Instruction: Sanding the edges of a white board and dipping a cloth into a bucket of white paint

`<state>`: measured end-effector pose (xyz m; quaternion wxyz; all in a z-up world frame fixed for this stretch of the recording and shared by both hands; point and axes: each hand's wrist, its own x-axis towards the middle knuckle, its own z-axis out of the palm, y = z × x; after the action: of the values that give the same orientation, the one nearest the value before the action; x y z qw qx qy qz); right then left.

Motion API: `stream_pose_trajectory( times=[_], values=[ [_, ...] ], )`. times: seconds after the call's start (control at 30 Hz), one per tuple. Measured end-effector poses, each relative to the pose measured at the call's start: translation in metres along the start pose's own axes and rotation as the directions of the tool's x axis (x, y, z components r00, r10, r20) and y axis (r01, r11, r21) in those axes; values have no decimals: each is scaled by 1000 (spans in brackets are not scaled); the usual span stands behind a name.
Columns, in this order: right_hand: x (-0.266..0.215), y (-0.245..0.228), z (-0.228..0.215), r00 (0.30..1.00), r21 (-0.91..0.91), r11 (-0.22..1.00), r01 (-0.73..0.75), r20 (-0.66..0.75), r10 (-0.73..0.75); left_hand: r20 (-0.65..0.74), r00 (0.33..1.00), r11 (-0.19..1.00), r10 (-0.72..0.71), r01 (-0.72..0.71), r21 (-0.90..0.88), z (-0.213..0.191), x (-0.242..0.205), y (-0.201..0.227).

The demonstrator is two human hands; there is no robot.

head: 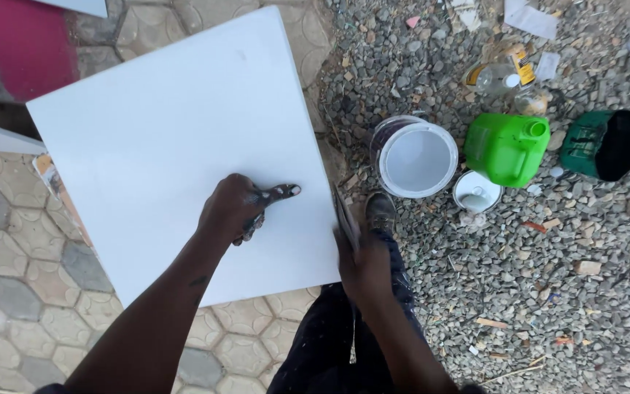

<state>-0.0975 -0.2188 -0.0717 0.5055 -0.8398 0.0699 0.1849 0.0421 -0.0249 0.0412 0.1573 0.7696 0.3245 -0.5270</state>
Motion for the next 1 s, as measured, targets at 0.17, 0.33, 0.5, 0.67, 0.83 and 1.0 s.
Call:
stream_pose_trajectory(
  times=[0.17, 0.33, 0.5, 0.67, 0.83, 1.0],
  values=[
    [47, -16, 9, 973, -66, 972, 224, -39, -227, -76, 988, 987, 137, -142, -73, 5, -20, -10],
    [-42, 10, -10, 992, -41, 992, 122, 1, -122, -80, 984, 979, 162, -171, -115, 9, 3, -16],
    [52, -7, 24, 974, -25, 975, 219, -51, -220, -93, 993, 989, 74, -85, -124, 8, 4, -9],
    [51, -29, 0, 969, 112, 964, 243, -63, -237, -115, 972, 963, 207, -223, -151, 11, 9, -25],
    [-45, 27, -44, 985, 421, 897, -138, 153, 80, -57, 998, 981, 2, -13, -194, 10, 29, -22],
    [-8, 20, -94, 986, 787, 614, -58, -51, 160, -99, 964, 939, 248, -264, -220, 15, 20, -26]
  ],
)
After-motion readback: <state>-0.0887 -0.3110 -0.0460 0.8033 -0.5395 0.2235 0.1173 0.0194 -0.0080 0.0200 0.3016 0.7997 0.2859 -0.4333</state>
